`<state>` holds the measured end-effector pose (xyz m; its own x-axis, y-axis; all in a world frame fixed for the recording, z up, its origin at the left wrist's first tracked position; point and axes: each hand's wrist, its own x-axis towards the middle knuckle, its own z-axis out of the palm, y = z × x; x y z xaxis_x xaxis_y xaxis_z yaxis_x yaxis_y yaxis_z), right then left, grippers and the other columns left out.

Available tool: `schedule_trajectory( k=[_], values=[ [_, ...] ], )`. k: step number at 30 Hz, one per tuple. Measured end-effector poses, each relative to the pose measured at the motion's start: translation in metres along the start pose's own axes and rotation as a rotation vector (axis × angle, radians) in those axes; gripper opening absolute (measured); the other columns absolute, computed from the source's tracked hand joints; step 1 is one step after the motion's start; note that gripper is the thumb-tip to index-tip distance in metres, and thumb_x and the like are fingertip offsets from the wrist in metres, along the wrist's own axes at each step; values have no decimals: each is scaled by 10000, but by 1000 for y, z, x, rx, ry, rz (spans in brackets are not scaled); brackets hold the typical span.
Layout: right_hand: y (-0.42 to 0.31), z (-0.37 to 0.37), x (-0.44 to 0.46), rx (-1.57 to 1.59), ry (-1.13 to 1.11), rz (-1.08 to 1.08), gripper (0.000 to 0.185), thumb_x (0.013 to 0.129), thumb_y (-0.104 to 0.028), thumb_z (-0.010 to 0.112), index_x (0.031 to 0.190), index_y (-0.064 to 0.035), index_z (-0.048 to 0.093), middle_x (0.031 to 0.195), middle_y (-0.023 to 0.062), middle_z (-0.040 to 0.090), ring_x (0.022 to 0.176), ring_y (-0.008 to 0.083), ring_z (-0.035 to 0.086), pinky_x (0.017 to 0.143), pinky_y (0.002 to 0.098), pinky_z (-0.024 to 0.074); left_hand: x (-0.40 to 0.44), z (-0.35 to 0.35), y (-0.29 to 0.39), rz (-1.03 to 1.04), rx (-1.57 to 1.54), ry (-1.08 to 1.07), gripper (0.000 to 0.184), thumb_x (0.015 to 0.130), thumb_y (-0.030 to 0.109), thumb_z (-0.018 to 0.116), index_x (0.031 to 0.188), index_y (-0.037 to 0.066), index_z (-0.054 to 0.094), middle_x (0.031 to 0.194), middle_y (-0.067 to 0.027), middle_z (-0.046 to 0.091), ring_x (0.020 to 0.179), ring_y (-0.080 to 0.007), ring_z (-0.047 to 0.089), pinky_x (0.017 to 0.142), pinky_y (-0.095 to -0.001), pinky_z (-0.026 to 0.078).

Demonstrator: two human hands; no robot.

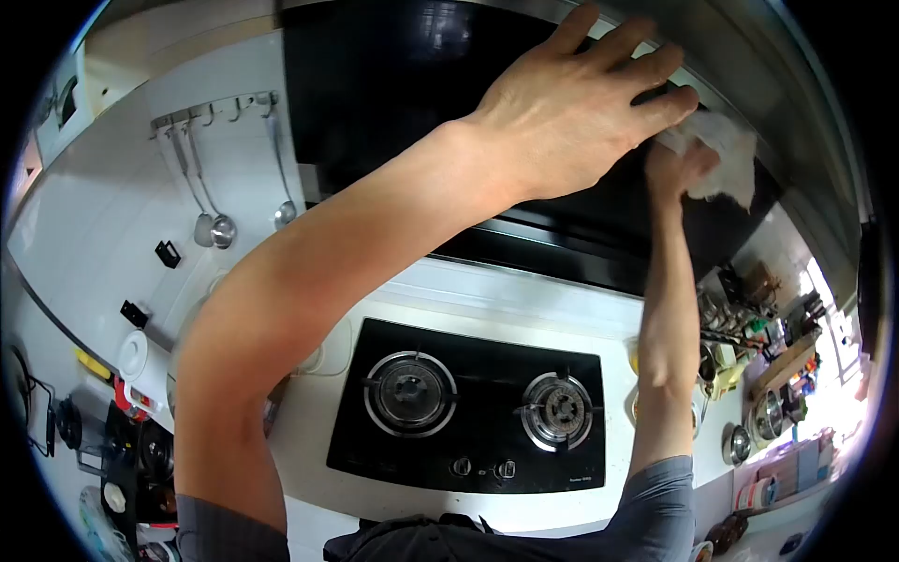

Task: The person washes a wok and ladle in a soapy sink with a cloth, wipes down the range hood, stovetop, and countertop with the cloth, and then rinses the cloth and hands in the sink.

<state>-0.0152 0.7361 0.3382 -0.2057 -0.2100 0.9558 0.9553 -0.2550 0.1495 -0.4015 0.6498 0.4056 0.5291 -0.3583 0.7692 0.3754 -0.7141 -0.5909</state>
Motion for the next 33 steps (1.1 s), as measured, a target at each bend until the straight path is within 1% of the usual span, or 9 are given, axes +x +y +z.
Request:
schedule_trajectory(
  k=[9, 14, 22, 23, 25, 27, 29, 31, 33],
  values=[
    [-393, 8, 52, 424, -332, -135, 537, 933, -398, 602, 1347, -58, 582, 1396, 221, 527, 1307, 446, 435, 1099, 616, 277, -88, -77, -60, -86, 135, -62, 512, 961, 214, 480, 1435, 20, 489, 1485, -228, 463, 1435, -403, 382, 1165, -577, 289],
    [-493, -22, 62, 718, -372, -226, 539, 936, -394, 600, 1363, -68, 566, 1402, 196, 531, 1313, 418, 447, 1095, 630, 289, -111, -104, -76, -204, 235, -163, 499, 924, 182, 493, 1403, 44, 532, 1482, -226, 486, 1409, -407, 425, 1190, -556, 287],
    [-339, -31, 36, 570, -515, -128, 545, 940, -386, 595, 1389, -83, 542, 1411, 157, 537, 1323, 375, 467, 1089, 653, 307, -94, -69, -71, -215, 150, -154, 549, 908, 162, 598, 1440, 65, 507, 1520, -208, 447, 1436, -399, 387, 1200, -530, 282],
    [-303, -31, 34, 330, -384, -237, 582, 956, -346, 596, 1467, -102, 461, 1439, 141, 506, 1290, 341, 487, 1106, 624, 296, -89, -67, -66, -212, 135, -170, 569, 904, 180, 615, 1449, 68, 497, 1534, -201, 432, 1441, -394, 380, 1201, -527, 284],
    [-220, -42, 37, -214, -605, -307, 475, 989, -318, 546, 1416, -113, 523, 1387, 166, 549, 1310, 350, 472, 1068, 631, 338, -85, -59, -59, -209, 119, -184, 643, 869, 156, 677, 1471, 69, 469, 1556, -179, 408, 1459, -374, 361, 1204, -507, 291],
    [-145, -54, 41, -425, -562, -56, 337, 1009, -310, 504, 1239, -109, 646, 1253, 155, 636, 1228, 349, 530, 976, 589, 430, -88, -42, -51, -209, 94, -111, 624, 842, 105, 723, 1433, 155, 527, 1499, -95, 481, 1440, -301, 403, 1163, -526, 367],
    [-22, -24, 8, -193, 3, 103, 308, 995, -311, 534, 1206, -129, 666, 1278, 101, 624, 1232, 338, 535, 959, 457, 479, -83, -35, -44, -198, 81, -99, 587, 856, 119, 713, 1417, 147, 544, 1504, -97, 480, 1444, -302, 398, 1174, -518, 361],
    [-2, -78, 49, 1194, 71, 1203, 276, 992, -277, 530, 1185, -122, 653, 1177, 92, 654, 1142, 308, 581, 963, 414, 489, -72, -31, -35, -248, 31, -136, 644, 873, 143, 735, 1472, 166, 500, 1559, -92, 435, 1464, -305, 387, 1201, -517, 338],
    [4, -125, 87, 1507, 286, 1362, 291, 951, -272, 535, 1180, -127, 640, 1138, 74, 656, 1105, 296, 595, 973, 460, 492, -55, -30, -24, -224, -1, -104, 636, 880, 145, 726, 1474, 165, 500, 1557, -96, 438, 1470, -309, 378, 1209, -518, 325]
  ],
)
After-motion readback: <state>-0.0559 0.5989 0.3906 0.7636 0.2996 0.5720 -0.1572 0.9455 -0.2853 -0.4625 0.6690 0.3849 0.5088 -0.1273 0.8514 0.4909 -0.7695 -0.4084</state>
